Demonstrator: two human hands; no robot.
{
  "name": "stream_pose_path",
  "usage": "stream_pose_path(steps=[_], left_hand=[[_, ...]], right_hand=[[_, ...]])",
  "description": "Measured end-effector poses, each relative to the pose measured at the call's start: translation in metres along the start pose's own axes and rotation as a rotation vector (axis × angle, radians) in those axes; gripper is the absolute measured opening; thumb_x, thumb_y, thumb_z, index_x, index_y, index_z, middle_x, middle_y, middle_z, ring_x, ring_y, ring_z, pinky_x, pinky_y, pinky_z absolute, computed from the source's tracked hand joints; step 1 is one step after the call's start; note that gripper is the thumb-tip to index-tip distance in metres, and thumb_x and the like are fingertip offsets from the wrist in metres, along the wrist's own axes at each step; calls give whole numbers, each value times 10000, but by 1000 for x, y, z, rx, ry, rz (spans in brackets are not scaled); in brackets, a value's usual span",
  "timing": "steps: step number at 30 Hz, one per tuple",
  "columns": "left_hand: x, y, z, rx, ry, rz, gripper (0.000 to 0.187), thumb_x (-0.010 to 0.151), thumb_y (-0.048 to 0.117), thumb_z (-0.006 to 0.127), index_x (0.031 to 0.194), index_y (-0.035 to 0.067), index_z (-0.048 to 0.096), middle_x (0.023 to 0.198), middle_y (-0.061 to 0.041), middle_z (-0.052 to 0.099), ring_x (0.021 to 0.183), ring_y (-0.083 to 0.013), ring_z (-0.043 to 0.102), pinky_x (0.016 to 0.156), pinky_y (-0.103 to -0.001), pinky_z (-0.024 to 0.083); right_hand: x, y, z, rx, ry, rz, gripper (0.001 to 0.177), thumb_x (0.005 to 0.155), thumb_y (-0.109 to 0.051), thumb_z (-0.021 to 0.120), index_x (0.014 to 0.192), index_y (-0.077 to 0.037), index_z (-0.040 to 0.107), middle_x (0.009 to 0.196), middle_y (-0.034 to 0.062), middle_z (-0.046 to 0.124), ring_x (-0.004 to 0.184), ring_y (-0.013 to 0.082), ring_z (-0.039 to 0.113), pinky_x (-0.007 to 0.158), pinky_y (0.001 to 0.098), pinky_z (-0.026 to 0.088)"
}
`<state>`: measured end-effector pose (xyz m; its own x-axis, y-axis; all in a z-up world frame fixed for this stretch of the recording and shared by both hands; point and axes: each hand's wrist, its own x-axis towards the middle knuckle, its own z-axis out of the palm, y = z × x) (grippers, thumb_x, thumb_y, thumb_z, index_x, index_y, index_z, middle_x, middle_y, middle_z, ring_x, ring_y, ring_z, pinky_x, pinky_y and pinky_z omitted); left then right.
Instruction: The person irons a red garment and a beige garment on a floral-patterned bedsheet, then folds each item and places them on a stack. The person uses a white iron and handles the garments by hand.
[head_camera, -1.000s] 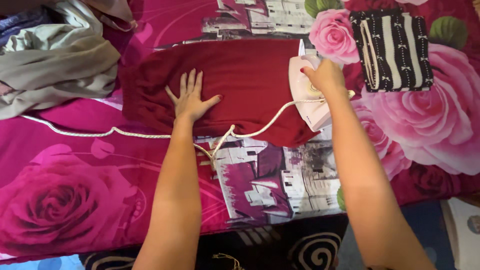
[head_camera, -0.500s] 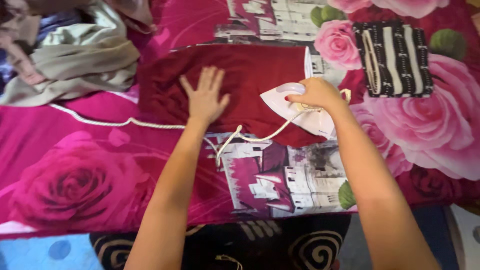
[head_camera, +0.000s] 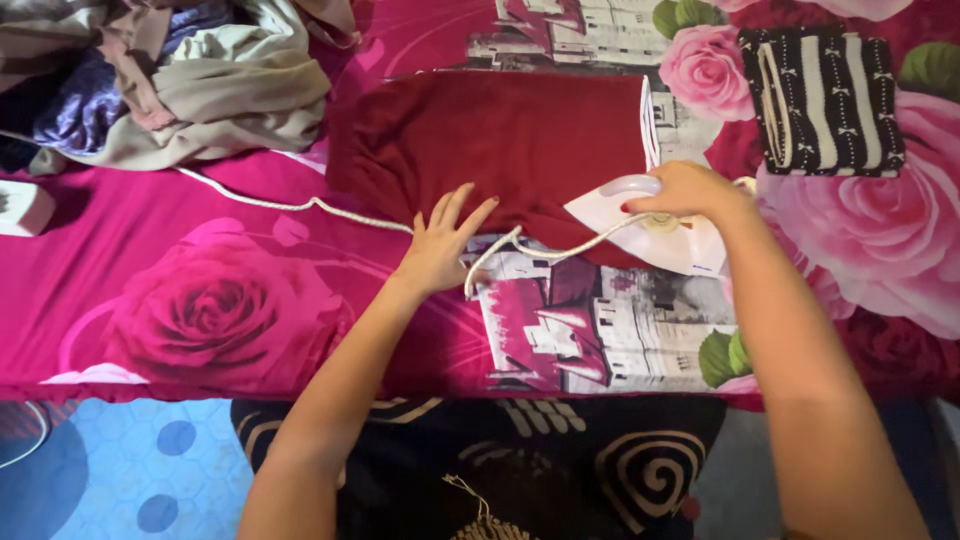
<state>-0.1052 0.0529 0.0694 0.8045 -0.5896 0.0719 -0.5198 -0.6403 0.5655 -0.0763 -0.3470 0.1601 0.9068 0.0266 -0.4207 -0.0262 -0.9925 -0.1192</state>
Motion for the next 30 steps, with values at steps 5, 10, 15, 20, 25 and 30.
stream_pose_path(steps=[5, 10, 15, 20, 25, 30], left_hand=[[-23, 29, -37, 180, -308, -69, 1411, 493, 438, 1001, 1599, 387, 127, 1712, -81, -30, 1570, -360, 5, 1096, -800, 174], [-38, 23, -38, 187, -614, 29, 1438, 513, 368, 994, 1614, 417, 70, 1720, -30, -15, 1584, -257, 117, 1152, -804, 39], [-14, -18, -17, -8, -386, 133, 715, 790, 359, 819, 1433, 256, 523, 1428, -77, 565, 1241, -317, 621, 1072, -566, 438], [46, -75, 6, -123, 354, -183, 247, 979, 117, 575, 1158, 118, 745, 1161, -154, 737, 1070, -379, 707, 952, -450, 557], [79, -133, 17, 230, 434, -358, 367, 999, 153, 506, 1338, 147, 647, 1483, -85, 554, 1428, -288, 463, 1137, -667, 291], [71, -159, 33, 394, 346, -429, 503, 985, 390, 449, 1457, 240, 533, 1631, -14, 334, 1543, -225, 160, 1121, -808, 43]], right_hand=[[-19, 10, 3, 87, 0, 71, 648, 656, -569, 797, 1140, -139, 792, 926, 171, 795, 817, 308, 775, 747, 427, 591], [-8, -8, 7, 0, 166, 14, 621, 761, -623, 781, 1060, -80, 813, 920, 219, 779, 848, 342, 758, 783, 420, 574], [18, -58, -1, 145, 175, -95, 603, 705, -619, 742, 1099, -168, 807, 945, 182, 789, 882, 340, 764, 816, 425, 575], [46, -125, -17, 50, 108, -77, 621, 688, -650, 746, 1117, -205, 807, 1000, 164, 777, 935, 345, 760, 874, 441, 583], [65, -181, -4, 6, 124, -188, 624, 631, -645, 749, 1091, -230, 817, 1009, 151, 780, 955, 347, 740, 879, 456, 568], [91, -214, 15, -114, 182, -167, 661, 679, -669, 733, 1101, -164, 796, 977, 199, 764, 947, 379, 737, 857, 482, 577]])
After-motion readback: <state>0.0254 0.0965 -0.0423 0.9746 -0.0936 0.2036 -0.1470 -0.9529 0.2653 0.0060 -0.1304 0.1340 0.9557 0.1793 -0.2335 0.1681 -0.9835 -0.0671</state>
